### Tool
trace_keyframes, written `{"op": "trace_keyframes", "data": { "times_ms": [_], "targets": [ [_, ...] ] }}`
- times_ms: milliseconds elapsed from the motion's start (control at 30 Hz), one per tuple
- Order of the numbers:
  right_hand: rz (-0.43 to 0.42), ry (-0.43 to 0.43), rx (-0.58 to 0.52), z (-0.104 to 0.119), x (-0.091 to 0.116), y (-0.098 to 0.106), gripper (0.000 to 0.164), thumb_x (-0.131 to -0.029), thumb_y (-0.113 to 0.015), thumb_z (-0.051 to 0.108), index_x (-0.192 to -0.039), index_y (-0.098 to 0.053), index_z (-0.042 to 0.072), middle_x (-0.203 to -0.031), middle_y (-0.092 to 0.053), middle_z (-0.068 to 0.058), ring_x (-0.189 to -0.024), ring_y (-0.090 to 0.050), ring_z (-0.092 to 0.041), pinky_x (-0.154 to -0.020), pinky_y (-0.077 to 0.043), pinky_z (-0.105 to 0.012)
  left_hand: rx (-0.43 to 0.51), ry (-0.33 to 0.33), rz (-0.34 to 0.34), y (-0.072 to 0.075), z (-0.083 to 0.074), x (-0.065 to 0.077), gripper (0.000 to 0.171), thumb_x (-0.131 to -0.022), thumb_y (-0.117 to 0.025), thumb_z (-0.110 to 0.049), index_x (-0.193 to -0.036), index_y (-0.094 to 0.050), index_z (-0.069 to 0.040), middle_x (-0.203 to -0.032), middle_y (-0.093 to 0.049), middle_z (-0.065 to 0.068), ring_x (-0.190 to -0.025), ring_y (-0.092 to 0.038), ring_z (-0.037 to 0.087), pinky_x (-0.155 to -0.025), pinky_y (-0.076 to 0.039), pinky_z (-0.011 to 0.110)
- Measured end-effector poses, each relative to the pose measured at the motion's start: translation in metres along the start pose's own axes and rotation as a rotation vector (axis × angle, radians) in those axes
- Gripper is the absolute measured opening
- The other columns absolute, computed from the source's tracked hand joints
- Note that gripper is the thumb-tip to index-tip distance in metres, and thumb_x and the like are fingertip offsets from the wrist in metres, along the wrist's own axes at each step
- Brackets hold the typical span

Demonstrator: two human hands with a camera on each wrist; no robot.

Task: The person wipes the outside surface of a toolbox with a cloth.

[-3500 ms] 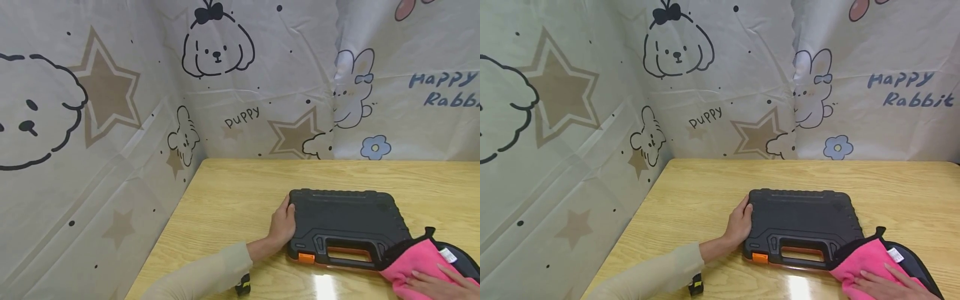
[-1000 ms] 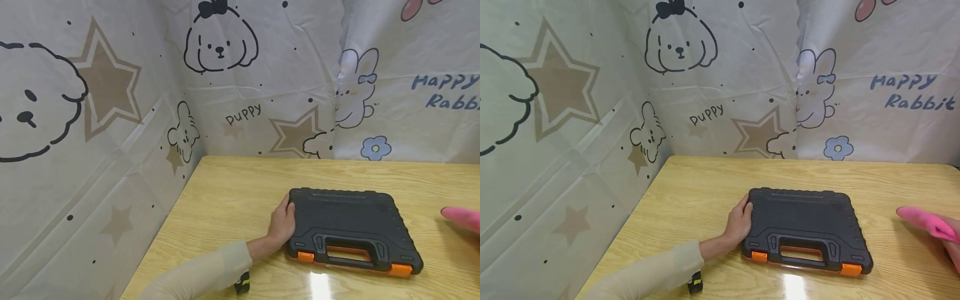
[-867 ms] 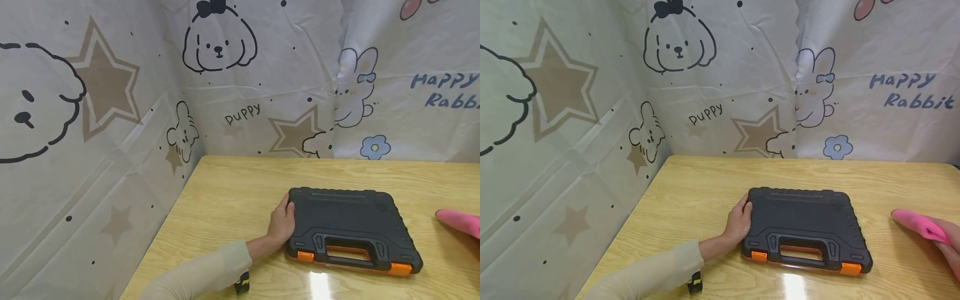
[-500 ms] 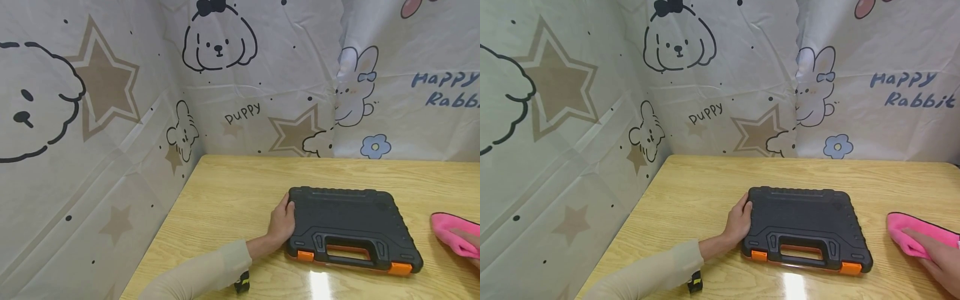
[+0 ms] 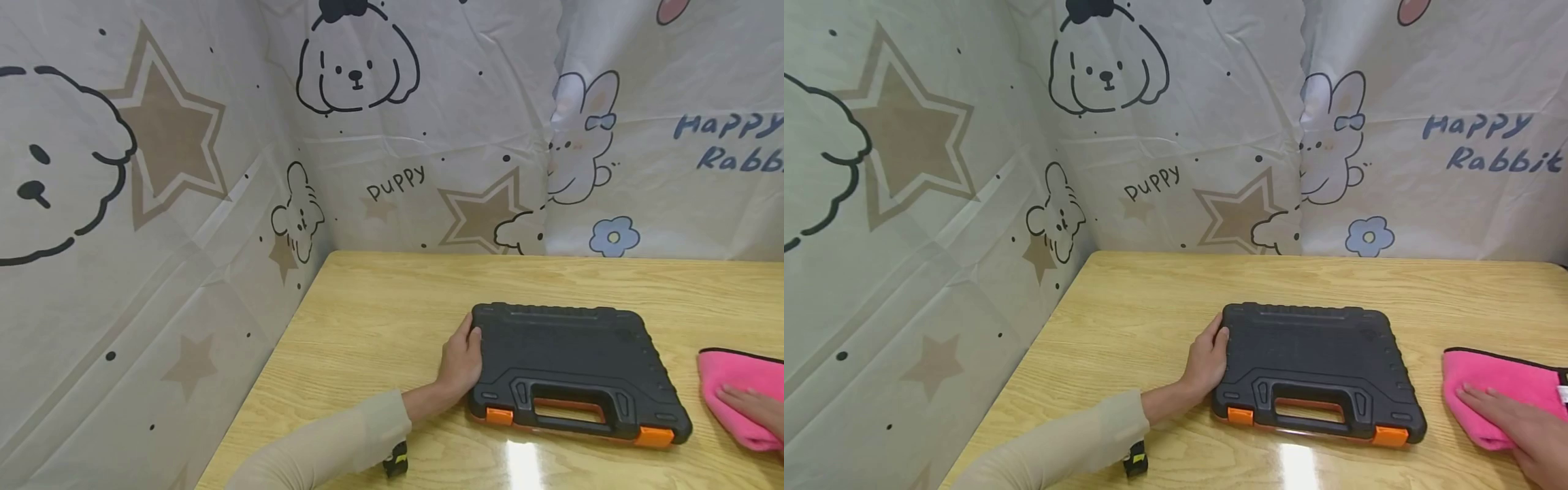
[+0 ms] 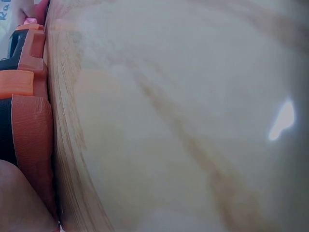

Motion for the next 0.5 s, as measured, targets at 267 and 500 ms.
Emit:
{"op": "trace_keyframes", "data": {
  "times_ms": [267, 500],
  "targets": [
    [-0.007, -0.159, 0.037, 0.010, 0.012, 0.003, 0.148, -0.032, -0.065, -0.006, -0.162, -0.005, 0.030, -0.163, -0.001, 0.021, -0.146, -0.002, 0.004, -0.116, 0.001, -0.017, -0.012, 0.015, -0.007, 0.000, 0.001, 0.000, 0.051, -0.110, -0.037, -0.023, -0.154, -0.032, 0.002, -0.151, -0.044, 0.014, -0.134, -0.047, 0.025, -0.112, -0.034, 0.042],
    [0.113, -0.303, 0.083, 0.008, 0.024, -0.006, 0.155, -0.029, -0.066, -0.011, -0.160, 0.003, 0.036, -0.157, 0.009, 0.029, -0.143, 0.010, 0.007, -0.112, 0.010, -0.014, -0.014, 0.028, -0.004, -0.001, 0.003, -0.002, 0.050, -0.110, -0.038, -0.022, -0.154, -0.032, 0.001, -0.153, -0.041, 0.013, -0.138, -0.042, 0.025, -0.113, -0.033, 0.043]
  ]
}}
Point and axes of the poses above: each hand's wrist, its own x-axis away from the middle knuckle, its own y-axis out of the back of the hand, z = x × y, the point moved 5 cm from there along -x, towards the middle knuckle
